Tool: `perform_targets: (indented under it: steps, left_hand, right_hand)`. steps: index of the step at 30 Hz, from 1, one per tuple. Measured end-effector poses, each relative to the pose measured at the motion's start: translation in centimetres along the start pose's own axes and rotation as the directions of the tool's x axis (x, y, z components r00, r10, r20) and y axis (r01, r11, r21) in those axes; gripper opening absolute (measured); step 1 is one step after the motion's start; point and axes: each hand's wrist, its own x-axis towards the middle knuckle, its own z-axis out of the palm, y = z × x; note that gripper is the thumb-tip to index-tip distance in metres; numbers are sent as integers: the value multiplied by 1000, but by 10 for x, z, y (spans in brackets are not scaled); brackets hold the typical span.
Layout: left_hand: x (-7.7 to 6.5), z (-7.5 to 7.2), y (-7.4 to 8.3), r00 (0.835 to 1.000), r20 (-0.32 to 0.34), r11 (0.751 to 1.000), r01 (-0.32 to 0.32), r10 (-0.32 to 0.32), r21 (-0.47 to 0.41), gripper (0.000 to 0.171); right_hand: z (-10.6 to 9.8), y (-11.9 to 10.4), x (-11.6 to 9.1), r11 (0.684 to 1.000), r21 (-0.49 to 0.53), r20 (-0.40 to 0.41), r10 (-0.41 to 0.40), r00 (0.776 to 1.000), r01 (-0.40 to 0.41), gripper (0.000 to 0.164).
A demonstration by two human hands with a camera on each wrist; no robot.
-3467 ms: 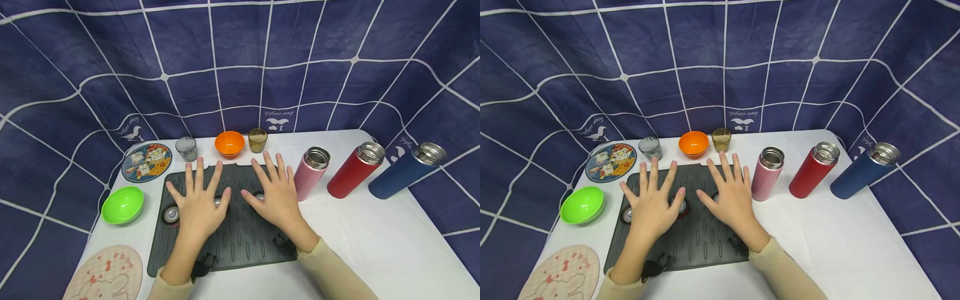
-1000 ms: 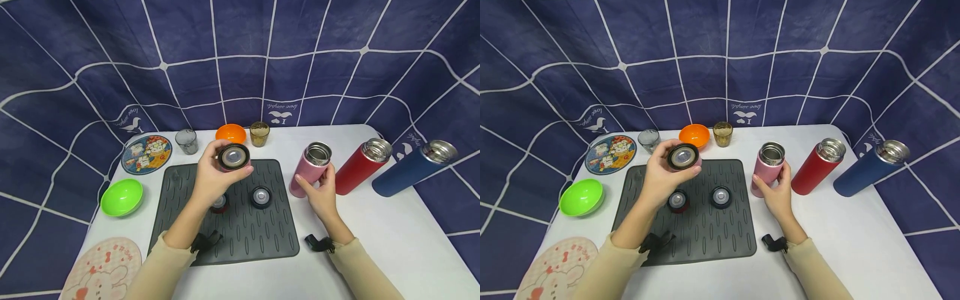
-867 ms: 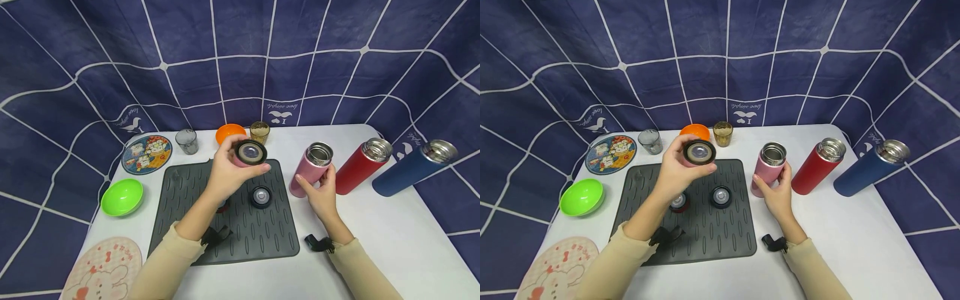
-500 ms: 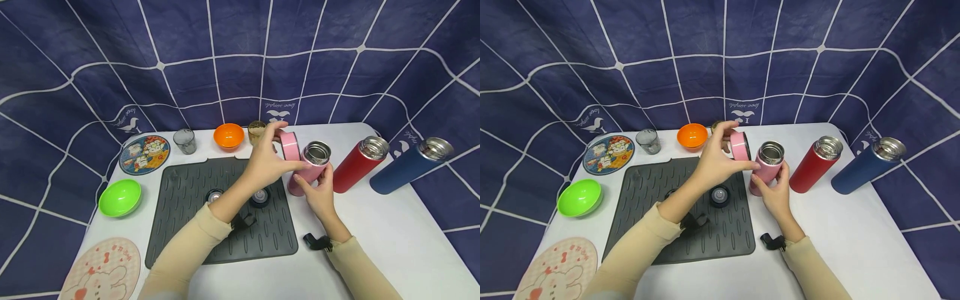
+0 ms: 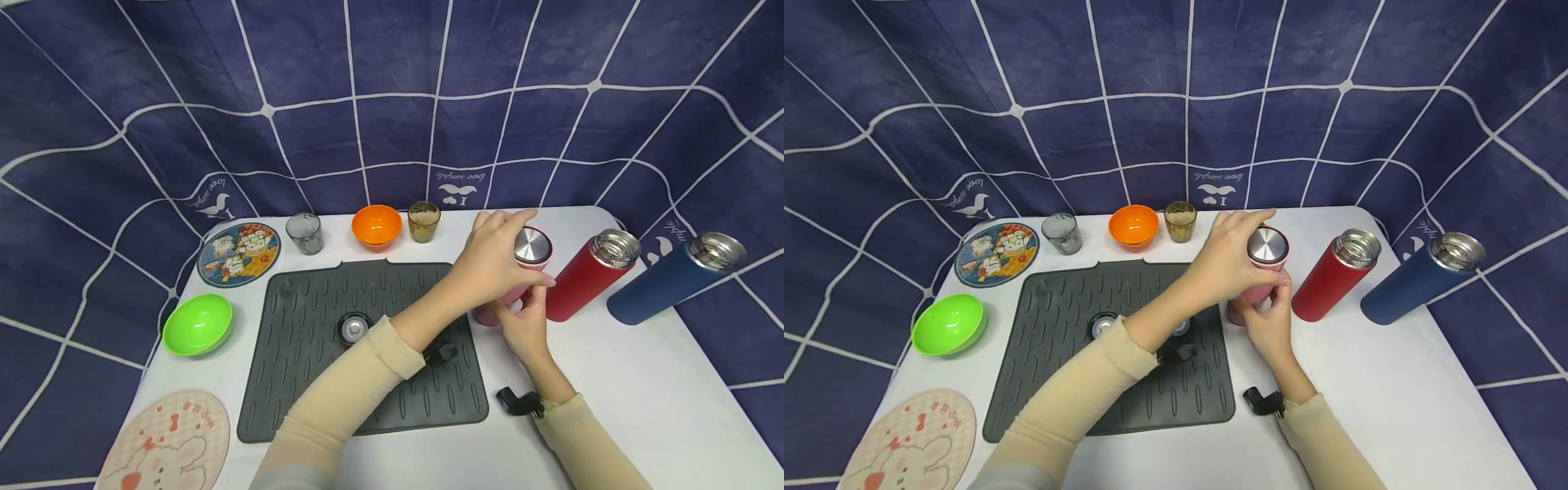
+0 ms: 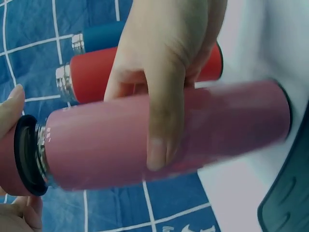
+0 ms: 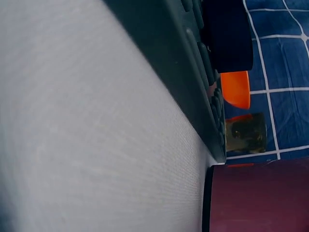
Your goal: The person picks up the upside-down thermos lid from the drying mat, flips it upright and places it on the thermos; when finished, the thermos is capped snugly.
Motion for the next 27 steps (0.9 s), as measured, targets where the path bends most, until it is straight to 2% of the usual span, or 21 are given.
perform_targets:
  steps: [6,9,13,16,21,27]
  left_hand:
    - [-2,9,-1,998,-32,992,52,-56,-116,104]
    - [-2,12,0,995,-55,989,73,-81,-127,103]
    - [-2,17,-2,993,-59,984,93,-103,-149,101]
    - [-3,19,-9,994,-29,972,100,-108,-212,99]
    - [-4,16,-22,996,6,940,82,-85,-331,97]
    - [0,11,-27,999,39,929,14,1,-369,97]
  right_hand:
    - [0,2,0,998,16,2,-68,998,68,71]
    - [1,3,1,996,15,6,-84,996,84,71]
    - [1,2,0,997,8,14,-71,997,71,73]
    - [1,2,-2,998,-21,14,-53,999,53,73]
    - [2,-1,-1,997,-73,16,-25,1000,26,69]
    - [3,-2,-1,996,-81,3,-43,999,43,70]
